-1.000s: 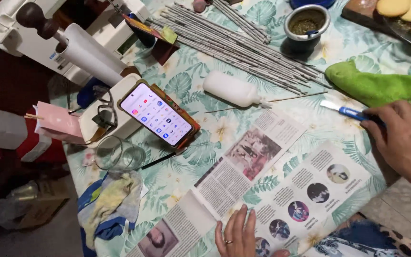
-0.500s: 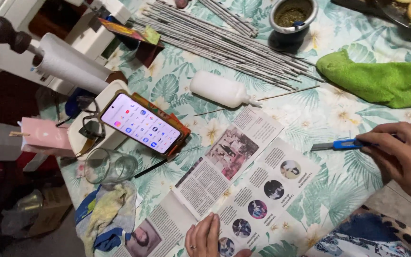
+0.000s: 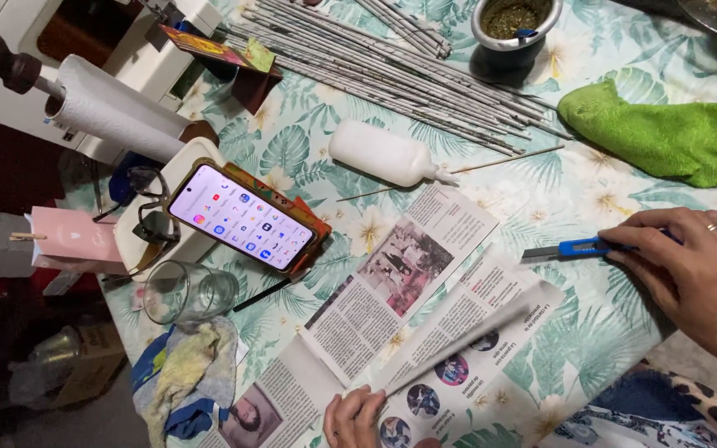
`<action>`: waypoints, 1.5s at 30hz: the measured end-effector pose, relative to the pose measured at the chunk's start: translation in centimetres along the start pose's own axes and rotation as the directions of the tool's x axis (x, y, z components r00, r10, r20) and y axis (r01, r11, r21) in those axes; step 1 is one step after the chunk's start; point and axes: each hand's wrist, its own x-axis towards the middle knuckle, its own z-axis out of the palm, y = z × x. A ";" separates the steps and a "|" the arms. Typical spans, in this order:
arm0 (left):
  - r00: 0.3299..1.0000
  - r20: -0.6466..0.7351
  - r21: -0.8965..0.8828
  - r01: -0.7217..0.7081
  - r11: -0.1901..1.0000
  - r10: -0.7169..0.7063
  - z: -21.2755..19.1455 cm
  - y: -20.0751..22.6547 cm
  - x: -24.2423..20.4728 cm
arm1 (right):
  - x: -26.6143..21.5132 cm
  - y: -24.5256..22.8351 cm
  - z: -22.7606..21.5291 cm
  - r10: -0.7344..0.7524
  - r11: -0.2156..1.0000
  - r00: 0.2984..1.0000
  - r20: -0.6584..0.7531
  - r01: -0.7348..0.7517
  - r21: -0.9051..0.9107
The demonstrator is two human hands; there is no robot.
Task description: Cutting strips of paper from a magazine page using a utility knife.
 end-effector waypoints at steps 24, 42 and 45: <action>0.661 0.351 -0.402 -0.534 0.744 0.663 0.1 11.8 12.6 | 0.7 1.9 -0.5 -0.304 0.951 0.951 0.053 0.299 0.072; 0.654 0.318 -0.381 -0.575 0.724 0.687 0.9 12.2 13.1 | -0.9 3.7 0.1 -0.281 0.944 0.946 0.165 0.241 0.223; 0.651 0.328 -0.402 -0.560 0.725 0.685 0.4 12.2 13.3 | -0.7 3.0 -0.6 -0.291 0.940 0.946 0.144 0.255 0.226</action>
